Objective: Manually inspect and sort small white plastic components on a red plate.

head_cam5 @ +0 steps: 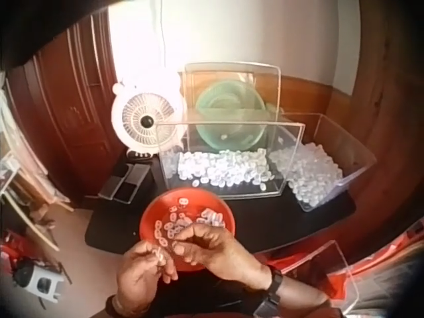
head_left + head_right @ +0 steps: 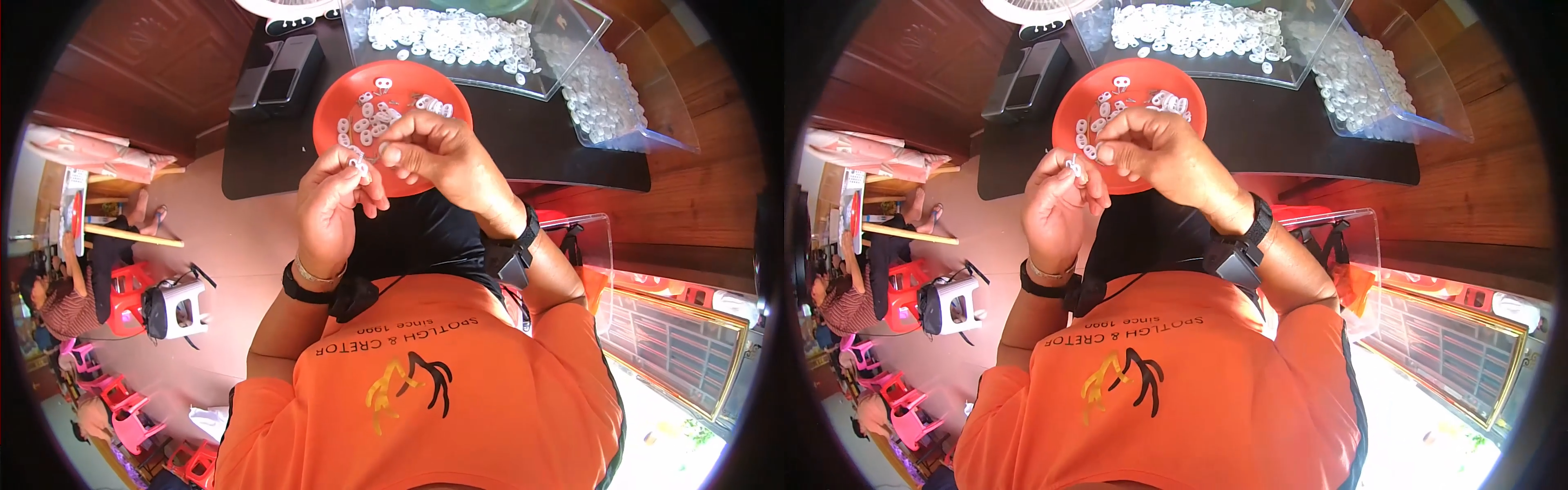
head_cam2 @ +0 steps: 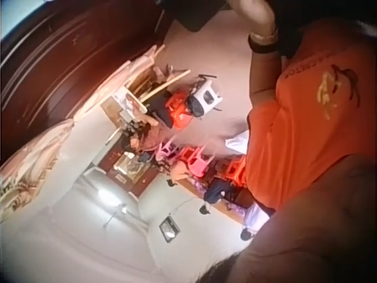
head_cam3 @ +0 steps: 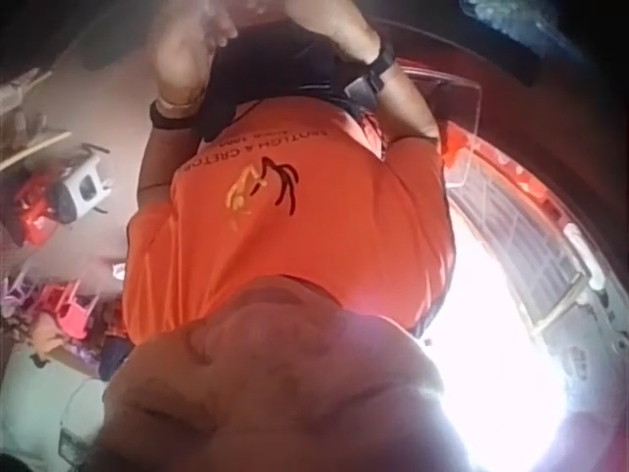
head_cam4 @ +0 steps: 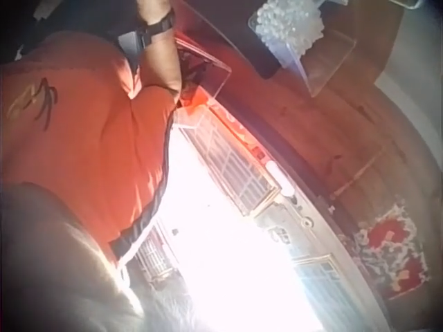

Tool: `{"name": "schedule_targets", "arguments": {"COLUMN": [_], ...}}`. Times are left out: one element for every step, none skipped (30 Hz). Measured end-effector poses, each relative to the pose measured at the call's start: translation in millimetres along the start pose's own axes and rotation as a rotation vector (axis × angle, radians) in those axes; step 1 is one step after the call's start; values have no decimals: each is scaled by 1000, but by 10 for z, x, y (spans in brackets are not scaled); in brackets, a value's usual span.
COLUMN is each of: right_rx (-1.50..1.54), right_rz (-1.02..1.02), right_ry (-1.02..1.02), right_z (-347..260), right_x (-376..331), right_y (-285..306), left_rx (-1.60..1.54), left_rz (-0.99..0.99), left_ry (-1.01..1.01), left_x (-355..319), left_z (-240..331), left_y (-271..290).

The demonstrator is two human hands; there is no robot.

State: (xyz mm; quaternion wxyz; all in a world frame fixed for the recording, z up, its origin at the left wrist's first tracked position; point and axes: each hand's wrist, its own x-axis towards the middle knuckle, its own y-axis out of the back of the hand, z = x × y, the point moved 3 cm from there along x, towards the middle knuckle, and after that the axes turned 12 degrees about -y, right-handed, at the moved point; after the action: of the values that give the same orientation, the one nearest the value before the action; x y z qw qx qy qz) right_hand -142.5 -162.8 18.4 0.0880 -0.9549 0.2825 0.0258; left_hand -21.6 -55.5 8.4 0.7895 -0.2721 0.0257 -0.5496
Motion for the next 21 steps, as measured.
{"name": "schedule_targets", "arguments": {"right_rx": [36,36,56,76,62,60,113,167,167,150,135,138,121,101,102,100,99,101,99,99,95], "right_rz": [18,19,33,46,52,48,20,-7,-10,-10,-9,-9,-1,7,8,2,-3,-2,15,35,63], "right_ry": [-13,-11,-56,-102,-116,-114,-122,-131,-131,-120,-112,-114,-90,-64,-64,-51,-38,-38,-13,12,28], "right_z": [-21,-43,-48,-53,-76,-77,-69,-59,-55,-53,-43,-41,-59,-87,-100,-116,-129,-137,-152,-164,-184], "right_x": [18,25,30,29,20,18,19,19,23,26,16,4,-11,-17,-27,-40,-49,-43,-27,-21,-17], "right_y": [17,27,44,57,55,56,54,48,46,44,35,21,3,-7,-19,-37,-56,-70,-79,-94,-116], "left_rx": [69,69,179,289,318,320,313,306,307,292,277,278,281,284,284,256,227,228,203,177,153], "left_rz": [14,12,8,5,29,31,26,19,21,24,27,28,18,7,6,7,8,7,-29,-68,-108], "left_ry": [-5,-5,-17,-29,-57,-61,-55,-46,-47,-62,-73,-70,-69,-72,-72,-55,-37,-35,-39,-40,-42], "left_x": [-4,-13,-23,-36,-42,-42,-42,-45,-42,-34,-43,-55,-69,-70,-81,-98,-111,-113,-111,-118,-115], "left_z": [15,28,45,60,64,63,60,59,65,78,83,81,77,72,52,17,-4,1,11,15,-2], "left_y": [18,22,32,40,36,40,43,42,27,1,-10,-4,2,5,21,44,53,29,-24,-62,-53]}}
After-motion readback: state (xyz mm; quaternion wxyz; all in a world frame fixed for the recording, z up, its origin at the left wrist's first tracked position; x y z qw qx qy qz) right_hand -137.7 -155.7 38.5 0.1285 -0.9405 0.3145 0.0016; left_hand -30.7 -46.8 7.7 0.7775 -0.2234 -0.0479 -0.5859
